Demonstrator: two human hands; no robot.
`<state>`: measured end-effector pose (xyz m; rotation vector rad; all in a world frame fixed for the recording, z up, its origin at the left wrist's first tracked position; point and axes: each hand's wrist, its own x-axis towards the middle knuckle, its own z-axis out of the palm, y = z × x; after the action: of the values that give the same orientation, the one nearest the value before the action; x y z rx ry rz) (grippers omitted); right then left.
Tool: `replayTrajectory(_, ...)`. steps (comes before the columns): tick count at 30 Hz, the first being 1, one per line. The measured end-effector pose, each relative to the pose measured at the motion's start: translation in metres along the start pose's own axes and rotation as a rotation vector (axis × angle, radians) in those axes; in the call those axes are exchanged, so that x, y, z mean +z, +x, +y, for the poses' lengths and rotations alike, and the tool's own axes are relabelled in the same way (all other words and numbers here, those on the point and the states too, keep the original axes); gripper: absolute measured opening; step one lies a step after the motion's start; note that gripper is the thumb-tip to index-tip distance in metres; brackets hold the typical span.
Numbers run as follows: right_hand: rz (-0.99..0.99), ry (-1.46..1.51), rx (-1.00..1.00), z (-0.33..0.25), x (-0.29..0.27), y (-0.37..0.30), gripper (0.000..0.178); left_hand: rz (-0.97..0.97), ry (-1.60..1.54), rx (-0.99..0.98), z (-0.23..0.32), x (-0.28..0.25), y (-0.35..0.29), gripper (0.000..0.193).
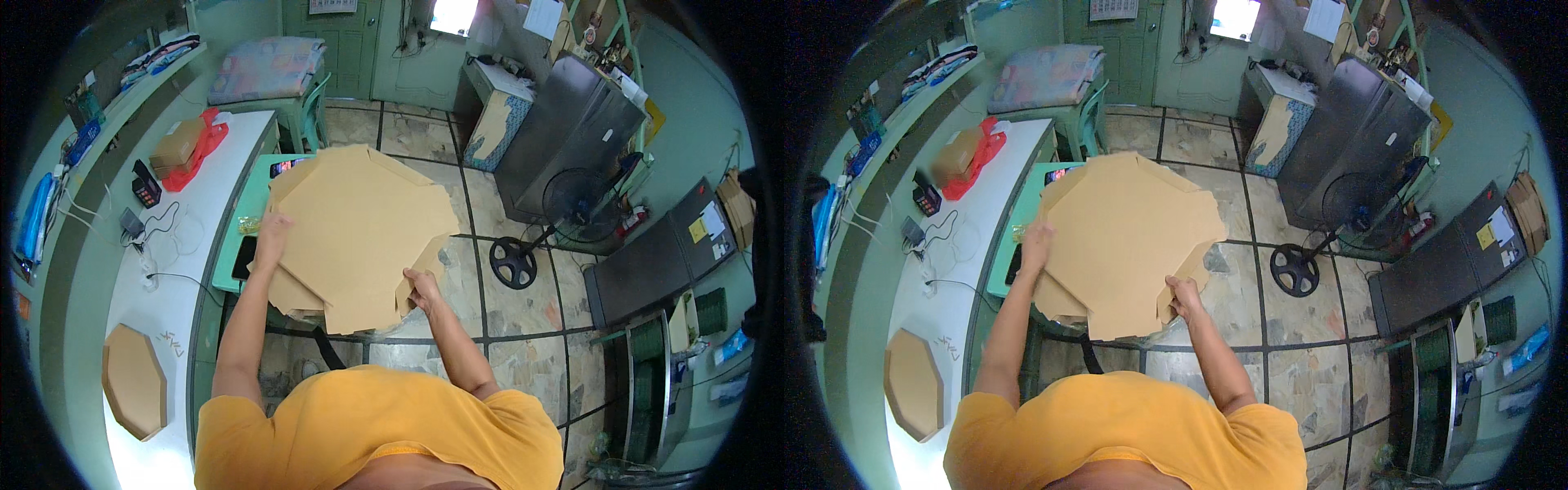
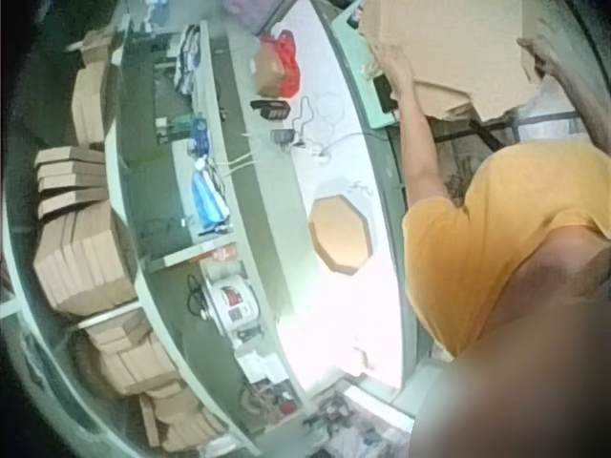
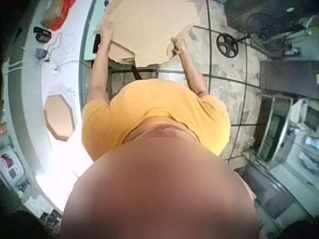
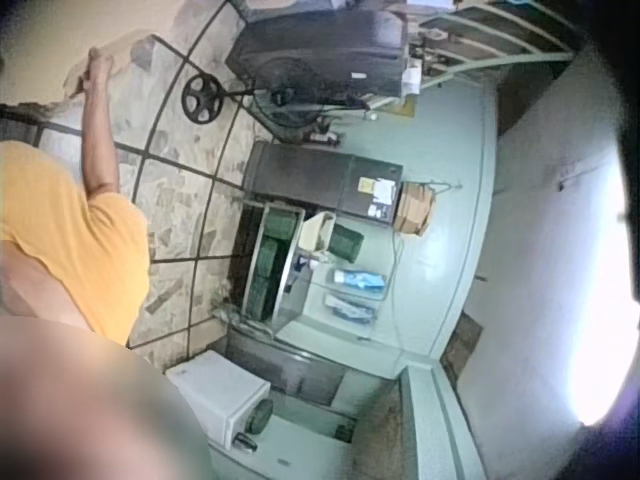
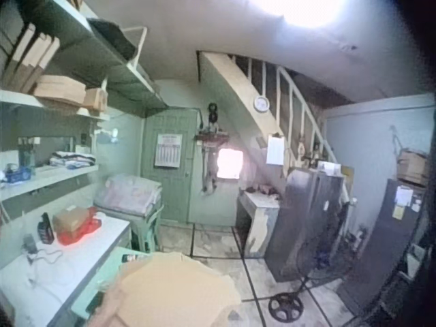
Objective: The person repeatedly folds flat octagonal cardboard pizza boxes into three-dimensional containers by hand. They pick each box from a stack, fold the side flaps inward, and place the finished box on a growing pile to the left.
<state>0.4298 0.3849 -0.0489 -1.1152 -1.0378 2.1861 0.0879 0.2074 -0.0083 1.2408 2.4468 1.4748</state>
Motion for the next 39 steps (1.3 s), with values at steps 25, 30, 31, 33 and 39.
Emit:
replayTrajectory(25,-0.722,-1.561,-0.960,-0.051,0.002,0.036,0.013,-0.520,0.274,0.517,0.023,0.010,-0.110,0.015)
replayTrajectory(30,-0.533,-1.718,-1.468,-0.030,-0.004,0.012,0.021,-0.540,0.122,0.413,0.029,0.019,-0.117,0.013)
replayTrajectory(31,-0.582,-1.783,-1.330,-0.031,-0.006,0.007,0.053,-0.531,0.096,0.380,0.030,0.020,-0.119,0.014)
replayTrajectory(33,-0.613,-1.910,-1.390,-0.030,-0.008,-0.004,0.074,-0.504,0.057,0.347,0.029,0.022,-0.124,0.017)
replayTrajectory(39,-0.559,-2.045,-1.457,-0.026,-0.010,-0.024,0.099,-0.456,0.060,0.480,0.030,0.012,-0.136,0.030)
